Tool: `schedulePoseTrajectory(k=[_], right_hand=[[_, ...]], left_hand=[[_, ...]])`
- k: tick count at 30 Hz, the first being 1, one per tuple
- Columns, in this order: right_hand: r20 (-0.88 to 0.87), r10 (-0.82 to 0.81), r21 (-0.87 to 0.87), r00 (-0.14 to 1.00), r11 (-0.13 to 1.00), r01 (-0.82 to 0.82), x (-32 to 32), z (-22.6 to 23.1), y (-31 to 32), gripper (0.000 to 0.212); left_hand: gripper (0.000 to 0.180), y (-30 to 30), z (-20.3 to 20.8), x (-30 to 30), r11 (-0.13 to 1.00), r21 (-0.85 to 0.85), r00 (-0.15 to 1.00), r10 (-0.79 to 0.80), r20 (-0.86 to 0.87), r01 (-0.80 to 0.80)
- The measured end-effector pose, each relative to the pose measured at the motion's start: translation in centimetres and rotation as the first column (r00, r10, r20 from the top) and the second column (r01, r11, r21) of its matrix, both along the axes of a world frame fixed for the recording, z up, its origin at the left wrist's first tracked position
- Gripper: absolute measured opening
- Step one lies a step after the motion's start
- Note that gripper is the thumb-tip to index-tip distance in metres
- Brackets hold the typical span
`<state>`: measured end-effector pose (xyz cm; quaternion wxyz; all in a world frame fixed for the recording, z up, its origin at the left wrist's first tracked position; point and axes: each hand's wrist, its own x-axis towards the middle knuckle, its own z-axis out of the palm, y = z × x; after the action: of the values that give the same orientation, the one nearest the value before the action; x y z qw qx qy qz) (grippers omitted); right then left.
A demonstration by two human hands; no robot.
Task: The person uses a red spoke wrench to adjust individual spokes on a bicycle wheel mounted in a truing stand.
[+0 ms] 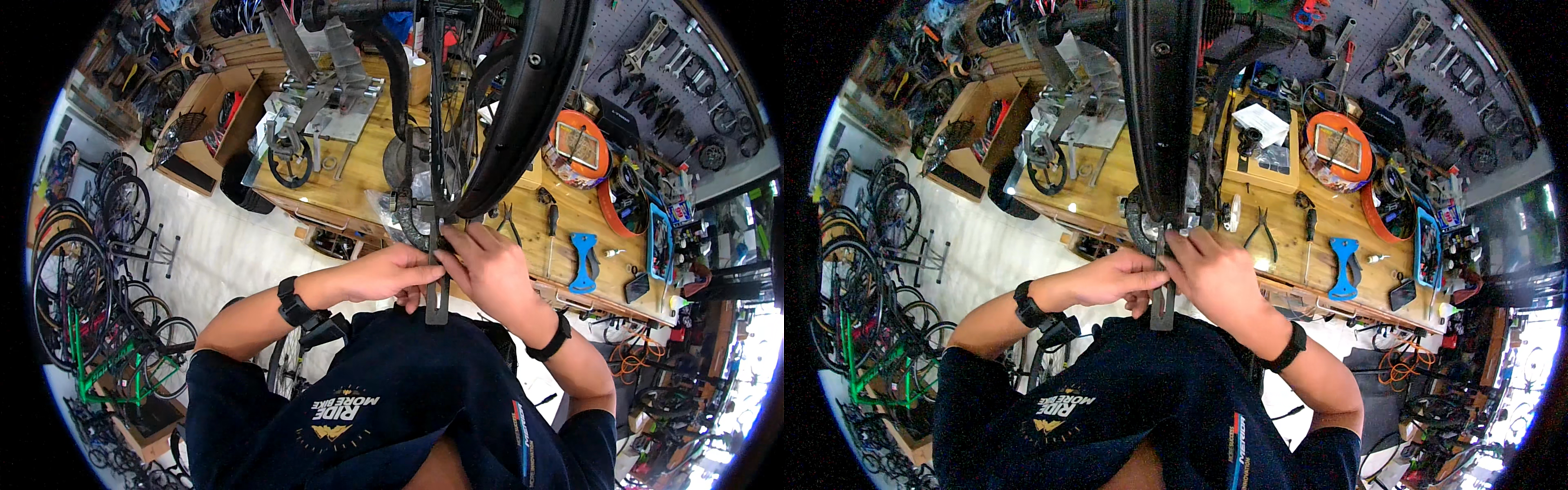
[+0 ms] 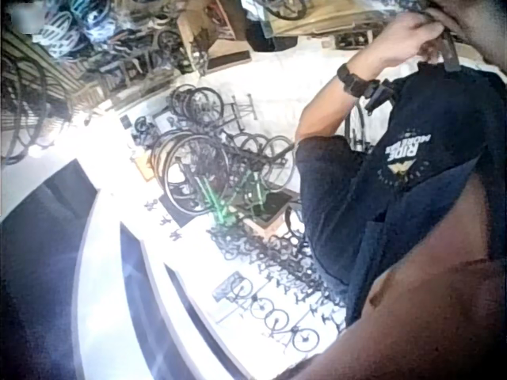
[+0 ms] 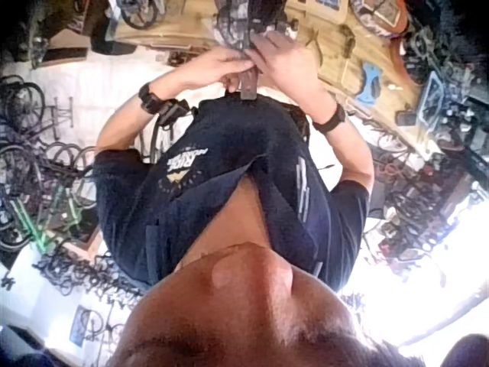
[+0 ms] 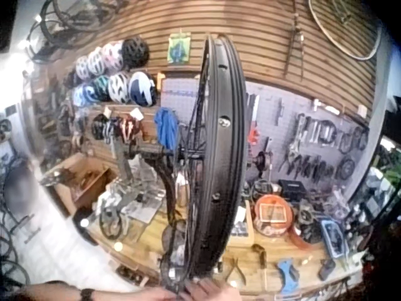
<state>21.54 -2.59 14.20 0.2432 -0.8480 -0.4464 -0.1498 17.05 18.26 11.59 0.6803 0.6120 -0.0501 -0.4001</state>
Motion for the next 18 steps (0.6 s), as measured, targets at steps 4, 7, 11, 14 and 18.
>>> schedulePoseTrajectory(k=[4, 7, 11, 14, 18], right_hand=[[0.001, 0.023, -0.099, 1.0, 0.995, -0.023, 0.27, -0.07, 0.31, 0.028], [0.004, 0.044, -0.081, 0.999, 0.996, -0.044, 0.3, 0.05, 0.41, 0.026], [-0.081, 0.057, -0.078, 0.995, 0.995, -0.063, 0.49, -0.19, 0.46, 0.025], [-0.119, 0.066, -0.048, 0.991, 0.996, -0.072, 0.66, -0.08, 0.32, 0.026], [-0.151, 0.06, -0.02, 0.987, 0.998, -0.063, 0.51, 0.02, 0.29, 0.028]], left_hand=[[0.034, -0.27, -0.97, 0.04, 0.992, -0.126, 0.997, -0.004, -0.073, -0.005], [0.033, -0.14, -1.39, 0.09, 0.99, -0.14, 0.998, -0.023, -0.06, 0.014], [0.032, -0.68, -0.93, -0.33, 0.991, -0.13, 0.997, 0.029, -0.075, -0.039], [0.031, -0.55, -0.76, -0.16, 0.992, -0.121, 0.996, 0.015, -0.084, -0.025], [0.03, -0.47, -0.89, -0.08, 0.994, -0.112, 0.997, 0.006, -0.08, -0.015]])
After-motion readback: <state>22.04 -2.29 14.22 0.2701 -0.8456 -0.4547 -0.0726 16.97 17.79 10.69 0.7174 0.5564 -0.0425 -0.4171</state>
